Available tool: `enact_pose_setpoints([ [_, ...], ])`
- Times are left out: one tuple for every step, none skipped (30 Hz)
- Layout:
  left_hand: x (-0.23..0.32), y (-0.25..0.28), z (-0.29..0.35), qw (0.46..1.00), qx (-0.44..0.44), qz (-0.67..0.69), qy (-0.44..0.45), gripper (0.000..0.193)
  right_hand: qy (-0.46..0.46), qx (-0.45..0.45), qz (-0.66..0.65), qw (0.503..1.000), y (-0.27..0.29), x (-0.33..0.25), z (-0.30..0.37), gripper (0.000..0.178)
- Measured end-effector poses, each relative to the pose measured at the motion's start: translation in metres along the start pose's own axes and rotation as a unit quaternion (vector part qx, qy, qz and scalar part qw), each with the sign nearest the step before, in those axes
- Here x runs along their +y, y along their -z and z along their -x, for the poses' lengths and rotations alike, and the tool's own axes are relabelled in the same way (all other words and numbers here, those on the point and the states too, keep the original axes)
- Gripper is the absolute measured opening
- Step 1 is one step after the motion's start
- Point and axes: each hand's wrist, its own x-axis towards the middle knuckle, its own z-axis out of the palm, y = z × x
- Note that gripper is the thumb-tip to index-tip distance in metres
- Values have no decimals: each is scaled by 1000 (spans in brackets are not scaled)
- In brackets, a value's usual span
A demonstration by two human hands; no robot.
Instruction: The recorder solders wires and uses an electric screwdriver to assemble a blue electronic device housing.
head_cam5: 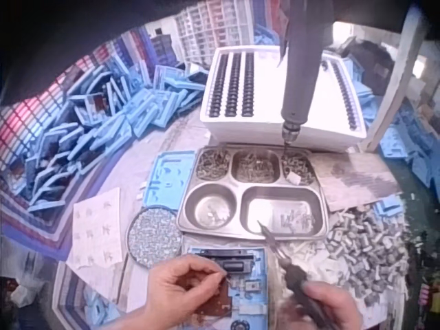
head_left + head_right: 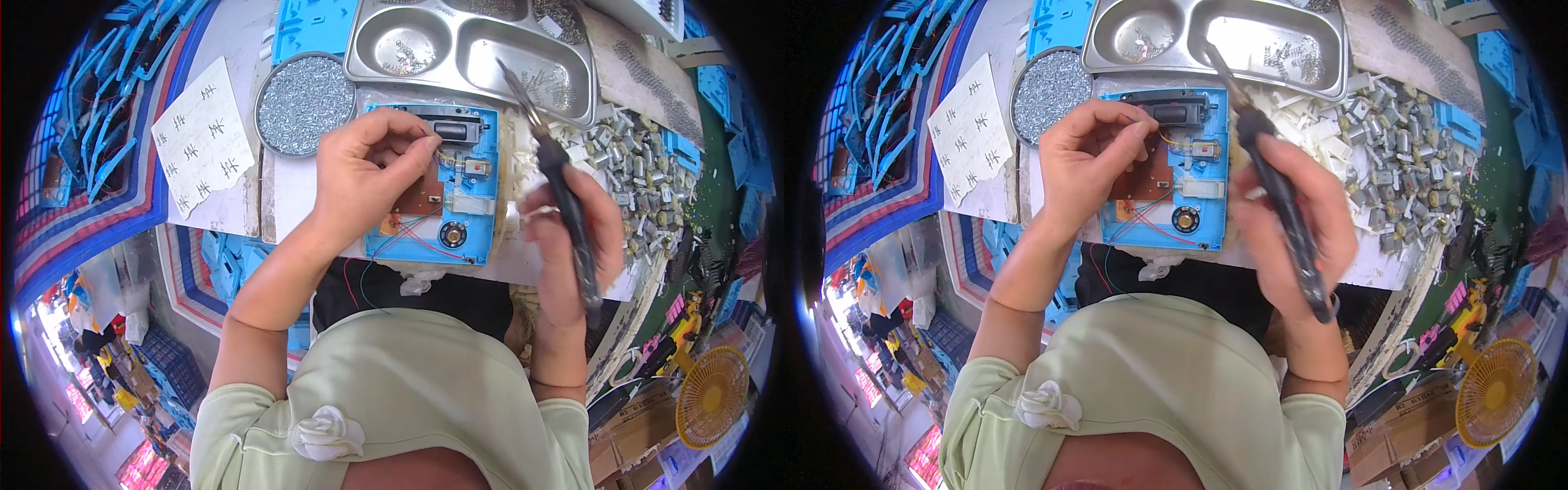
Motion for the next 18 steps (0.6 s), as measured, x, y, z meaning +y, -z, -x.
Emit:
enact_pose_setpoints([
  [-1,-3,1,1000,4,8,16,10,-18,-2,32,999,-11,-6,-9,49],
  [-2,-4,2,999,8,16,32,10,-16,-6,39,999,-19,-4,-14,49],
  [-1,-5,3,999,13,28,34,11,-14,-9,44,999,-25,0,-20,50],
  [-1,-5,2,999,7,33,41,10,-13,-12,49,999,-30,4,-26,50],
  [1,-3,2,998,0,39,49,10,-5,-27,67,997,-34,6,-32,52],
  [1,-2,2,997,-6,44,57,10,3,-43,84,996,-37,8,-38,54],
  [1,-1,1,998,-9,32,53,11,10,-58,102,993,-40,10,-43,56],
  [0,1,1,999,-11,19,49,11,17,-63,106,992,-43,13,-47,56],
  [0,2,1,999,-13,6,44,11,24,-69,111,991,-46,16,-50,56],
  [-1,3,0,999,-12,0,38,11,30,-74,116,990,-49,19,-52,56],
  [-2,4,0,999,-11,-4,33,12,32,-76,128,988,-52,20,-53,56],
  [-3,4,0,1000,-10,-9,28,13,49,-80,142,985,-54,23,-54,56],
  [-1,4,0,999,-14,-36,23,12,65,-84,156,982,-55,26,-56,55],
  [3,6,0,998,-17,-64,18,11,82,-88,168,978,-56,29,-56,55],
  [5,7,0,996,-20,-91,14,11,88,-74,167,979,-57,32,-56,54],
  [4,8,0,994,-23,-103,-12,10,94,-61,165,980,-58,34,-56,52],
  [4,10,-1,992,-24,-115,-37,10,100,-47,161,981,-59,35,-56,51],
  [3,11,-1,989,-25,-128,-63,9,97,-54,176,978,-58,35,-55,51],
])
